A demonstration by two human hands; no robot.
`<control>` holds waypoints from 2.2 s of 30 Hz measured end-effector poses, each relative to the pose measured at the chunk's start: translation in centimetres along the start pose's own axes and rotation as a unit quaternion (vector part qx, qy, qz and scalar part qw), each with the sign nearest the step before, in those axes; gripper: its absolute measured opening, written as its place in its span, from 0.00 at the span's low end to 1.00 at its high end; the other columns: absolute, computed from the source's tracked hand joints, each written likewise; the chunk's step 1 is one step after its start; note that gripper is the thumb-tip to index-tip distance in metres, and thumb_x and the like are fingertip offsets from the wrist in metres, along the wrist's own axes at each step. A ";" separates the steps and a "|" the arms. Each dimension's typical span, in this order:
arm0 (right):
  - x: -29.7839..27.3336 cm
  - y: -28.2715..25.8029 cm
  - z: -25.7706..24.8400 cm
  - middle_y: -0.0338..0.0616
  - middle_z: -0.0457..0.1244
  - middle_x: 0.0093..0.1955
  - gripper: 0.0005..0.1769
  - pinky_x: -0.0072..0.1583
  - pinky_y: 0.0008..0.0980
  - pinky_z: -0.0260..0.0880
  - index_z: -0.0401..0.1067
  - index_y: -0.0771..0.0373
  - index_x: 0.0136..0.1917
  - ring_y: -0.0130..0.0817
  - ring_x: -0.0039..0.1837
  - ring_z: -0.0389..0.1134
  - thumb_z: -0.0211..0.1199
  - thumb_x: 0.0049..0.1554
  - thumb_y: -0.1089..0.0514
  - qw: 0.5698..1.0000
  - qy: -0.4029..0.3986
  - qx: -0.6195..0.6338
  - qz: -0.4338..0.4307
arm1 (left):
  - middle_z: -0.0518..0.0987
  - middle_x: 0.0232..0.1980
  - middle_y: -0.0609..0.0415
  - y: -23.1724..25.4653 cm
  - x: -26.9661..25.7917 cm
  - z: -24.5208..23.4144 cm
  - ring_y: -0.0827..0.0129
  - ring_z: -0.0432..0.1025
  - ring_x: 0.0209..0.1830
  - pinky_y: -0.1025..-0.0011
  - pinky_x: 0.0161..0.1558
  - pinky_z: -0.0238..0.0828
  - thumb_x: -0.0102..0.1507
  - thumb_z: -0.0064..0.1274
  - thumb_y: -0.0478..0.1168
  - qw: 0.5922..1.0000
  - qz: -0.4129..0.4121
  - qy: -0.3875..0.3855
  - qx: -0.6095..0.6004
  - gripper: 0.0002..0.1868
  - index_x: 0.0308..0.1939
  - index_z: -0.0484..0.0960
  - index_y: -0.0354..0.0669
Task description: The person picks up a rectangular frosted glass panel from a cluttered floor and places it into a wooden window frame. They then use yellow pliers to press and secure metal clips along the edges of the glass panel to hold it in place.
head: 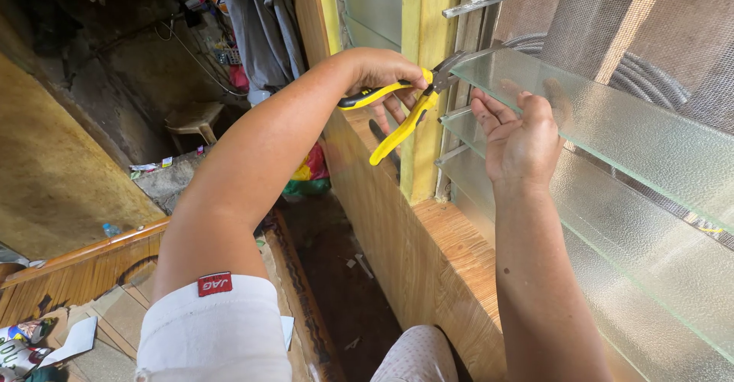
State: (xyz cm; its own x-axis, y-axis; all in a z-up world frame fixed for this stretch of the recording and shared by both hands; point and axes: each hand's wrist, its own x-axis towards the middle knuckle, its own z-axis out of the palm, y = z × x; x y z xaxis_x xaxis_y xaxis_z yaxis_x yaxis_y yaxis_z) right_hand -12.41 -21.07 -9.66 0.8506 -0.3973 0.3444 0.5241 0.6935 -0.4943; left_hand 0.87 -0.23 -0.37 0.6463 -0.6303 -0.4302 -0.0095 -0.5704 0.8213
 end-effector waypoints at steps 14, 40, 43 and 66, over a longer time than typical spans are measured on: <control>0.1 0.1 -0.2 0.68 0.53 0.63 0.28 0.63 0.55 0.77 0.44 0.81 0.65 0.69 0.63 0.68 0.49 0.59 0.62 1.000 -0.008 -0.004 -0.008 | 0.79 0.55 0.40 -0.5 -1.0 0.7 0.45 0.78 0.50 0.36 0.49 0.80 0.64 0.45 0.44 0.998 0.037 0.053 -0.027 0.20 0.55 0.76 0.36; 0.3 0.2 -0.3 0.66 0.53 0.63 0.25 0.64 0.55 0.76 0.45 0.79 0.62 0.70 0.65 0.67 0.49 0.59 0.62 1.000 -0.004 0.006 0.002 | 0.84 0.52 0.44 1.0 1.8 -2.3 0.47 0.80 0.49 0.46 0.53 0.77 0.66 0.43 0.51 0.995 -0.040 0.009 0.095 0.20 0.54 0.76 0.42; 0.2 0.2 -0.4 0.67 0.54 0.62 0.25 0.64 0.56 0.77 0.45 0.80 0.62 0.70 0.64 0.68 0.49 0.59 0.61 1.000 -0.015 0.013 -0.005 | 0.84 0.52 0.44 2.2 2.2 -2.7 0.48 0.80 0.50 0.47 0.54 0.76 0.67 0.43 0.51 0.990 -0.090 -0.005 0.104 0.20 0.54 0.76 0.43; -0.1 0.1 -0.5 0.56 0.57 0.65 0.27 0.63 0.47 0.74 0.47 0.70 0.70 0.60 0.62 0.68 0.46 0.60 0.60 0.998 -0.053 -0.019 -0.011 | 0.80 0.51 0.43 2.7 2.0 -4.1 0.47 0.78 0.52 0.34 0.56 0.69 0.63 0.48 0.52 0.985 -0.157 -0.048 -0.044 0.19 0.49 0.78 0.44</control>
State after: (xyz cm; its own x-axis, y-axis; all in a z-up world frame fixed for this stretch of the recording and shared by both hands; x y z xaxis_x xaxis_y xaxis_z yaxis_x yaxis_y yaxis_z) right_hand -12.43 -21.26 -10.20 0.8306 -0.3456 0.4366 0.5457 0.6613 -0.5147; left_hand 5.28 -0.91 2.53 0.5316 -0.4797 -0.6981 0.2476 -0.7002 0.6696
